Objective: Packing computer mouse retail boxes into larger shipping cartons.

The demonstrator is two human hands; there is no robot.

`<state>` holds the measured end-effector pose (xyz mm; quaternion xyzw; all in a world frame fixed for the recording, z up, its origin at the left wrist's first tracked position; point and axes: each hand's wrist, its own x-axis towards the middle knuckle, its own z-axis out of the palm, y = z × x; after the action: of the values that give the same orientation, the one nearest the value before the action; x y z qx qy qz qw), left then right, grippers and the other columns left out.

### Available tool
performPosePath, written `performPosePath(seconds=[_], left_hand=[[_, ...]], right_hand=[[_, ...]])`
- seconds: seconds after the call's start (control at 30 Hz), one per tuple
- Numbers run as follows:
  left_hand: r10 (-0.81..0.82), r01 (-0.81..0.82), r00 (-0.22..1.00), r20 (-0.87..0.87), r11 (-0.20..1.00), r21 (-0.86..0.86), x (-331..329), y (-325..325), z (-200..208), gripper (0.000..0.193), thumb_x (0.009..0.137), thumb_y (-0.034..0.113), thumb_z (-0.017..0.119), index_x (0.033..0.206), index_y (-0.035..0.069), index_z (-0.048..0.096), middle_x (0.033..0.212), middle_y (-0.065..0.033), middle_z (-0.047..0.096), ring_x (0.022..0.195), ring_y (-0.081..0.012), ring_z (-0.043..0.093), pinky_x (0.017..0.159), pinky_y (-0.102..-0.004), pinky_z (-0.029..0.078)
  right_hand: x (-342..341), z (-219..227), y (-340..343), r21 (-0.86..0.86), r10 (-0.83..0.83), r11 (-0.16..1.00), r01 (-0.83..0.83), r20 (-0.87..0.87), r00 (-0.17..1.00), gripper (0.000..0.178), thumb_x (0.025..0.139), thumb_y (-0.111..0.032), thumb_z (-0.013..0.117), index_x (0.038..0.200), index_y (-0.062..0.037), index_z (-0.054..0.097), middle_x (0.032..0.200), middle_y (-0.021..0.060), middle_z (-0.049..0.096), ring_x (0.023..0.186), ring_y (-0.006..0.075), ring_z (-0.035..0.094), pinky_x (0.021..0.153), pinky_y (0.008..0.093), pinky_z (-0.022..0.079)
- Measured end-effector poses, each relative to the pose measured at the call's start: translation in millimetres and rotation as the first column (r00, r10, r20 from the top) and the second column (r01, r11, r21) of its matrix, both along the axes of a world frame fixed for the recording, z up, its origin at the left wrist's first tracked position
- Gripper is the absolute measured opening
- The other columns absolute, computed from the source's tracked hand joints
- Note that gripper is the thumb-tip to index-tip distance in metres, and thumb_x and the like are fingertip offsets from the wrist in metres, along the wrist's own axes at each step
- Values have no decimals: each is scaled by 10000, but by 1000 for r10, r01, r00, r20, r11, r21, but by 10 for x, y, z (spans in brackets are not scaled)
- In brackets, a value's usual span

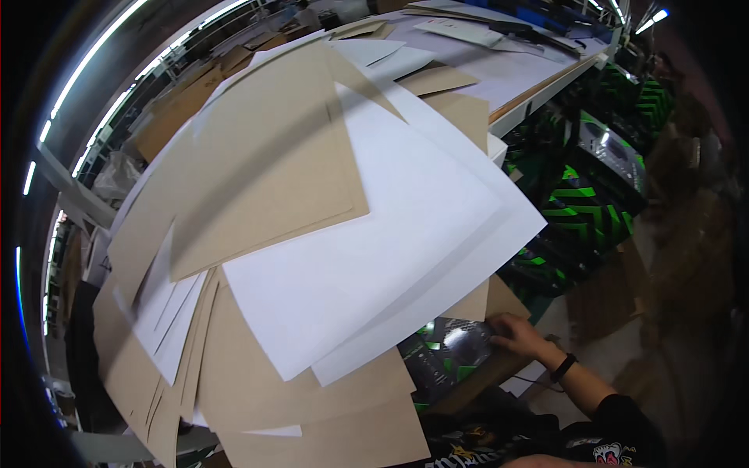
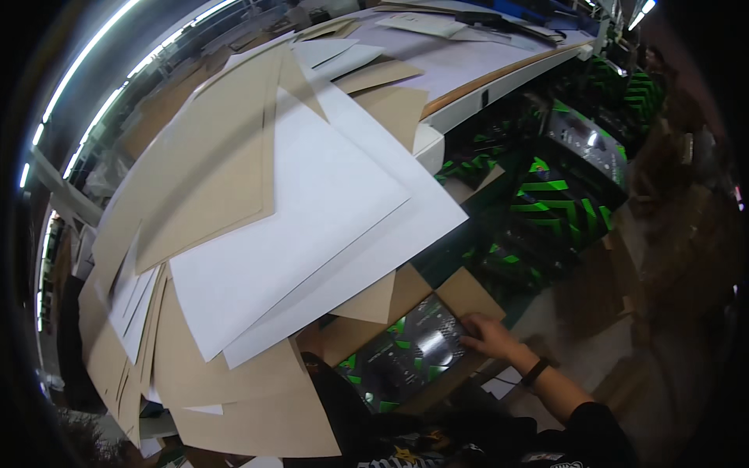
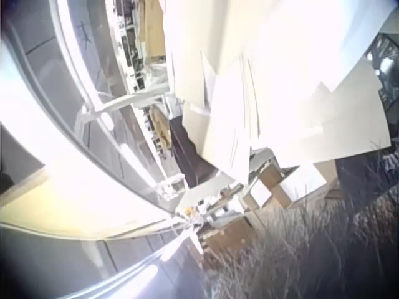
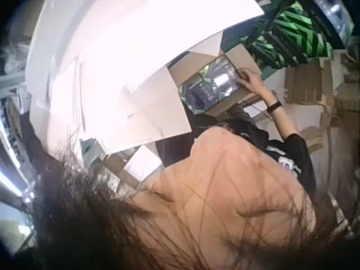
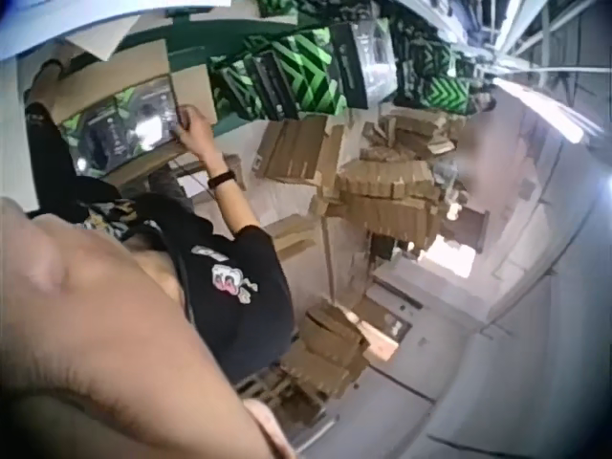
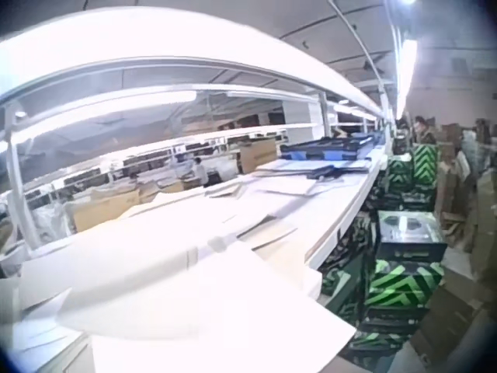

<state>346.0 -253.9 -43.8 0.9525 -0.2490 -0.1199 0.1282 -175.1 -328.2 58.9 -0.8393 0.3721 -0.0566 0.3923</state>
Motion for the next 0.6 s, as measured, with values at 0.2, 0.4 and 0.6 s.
performPosePath(seconds=[0.2, 0.4, 0.6], left_hand=[[-47, 44, 999, -11, 976, -213, -70, 330, 148, 373, 743, 106, 641, 1099, 0, 611, 1032, -193, 658, 894, -294, 647, 755, -381, 512], [-322, 238, 945, -51, 789, -566, -490, 1148, 1583, 389, 724, 88, 635, 1101, -5, 608, 1045, -205, 649, 902, -298, 641, 757, -382, 511], [-931, 688, 351, -99, 328, -647, -1421, 1625, 2049, 406, 706, 69, 629, 1103, -10, 605, 1058, -217, 640, 910, -301, 635, 758, -383, 510]], right_hand=[[-481, 335, 440, -59, -279, 956, 288, 133, 951, 309, 819, -210, 700, 1044, -9, 634, 954, 148, 678, 897, 270, 658, 806, 367, 510], [-502, 503, 627, 54, -385, 922, 383, 233, 893, 248, 828, -142, 697, 1019, 6, 640, 910, 105, 680, 890, 193, 652, 817, 334, 500], [53, 798, 448, 352, -179, 936, -22, 529, 830, 1140, 656, -360, 834, 1519, -109, 134, 1477, 194, 332, 1378, 345, 323, 1111, 466, 254]])
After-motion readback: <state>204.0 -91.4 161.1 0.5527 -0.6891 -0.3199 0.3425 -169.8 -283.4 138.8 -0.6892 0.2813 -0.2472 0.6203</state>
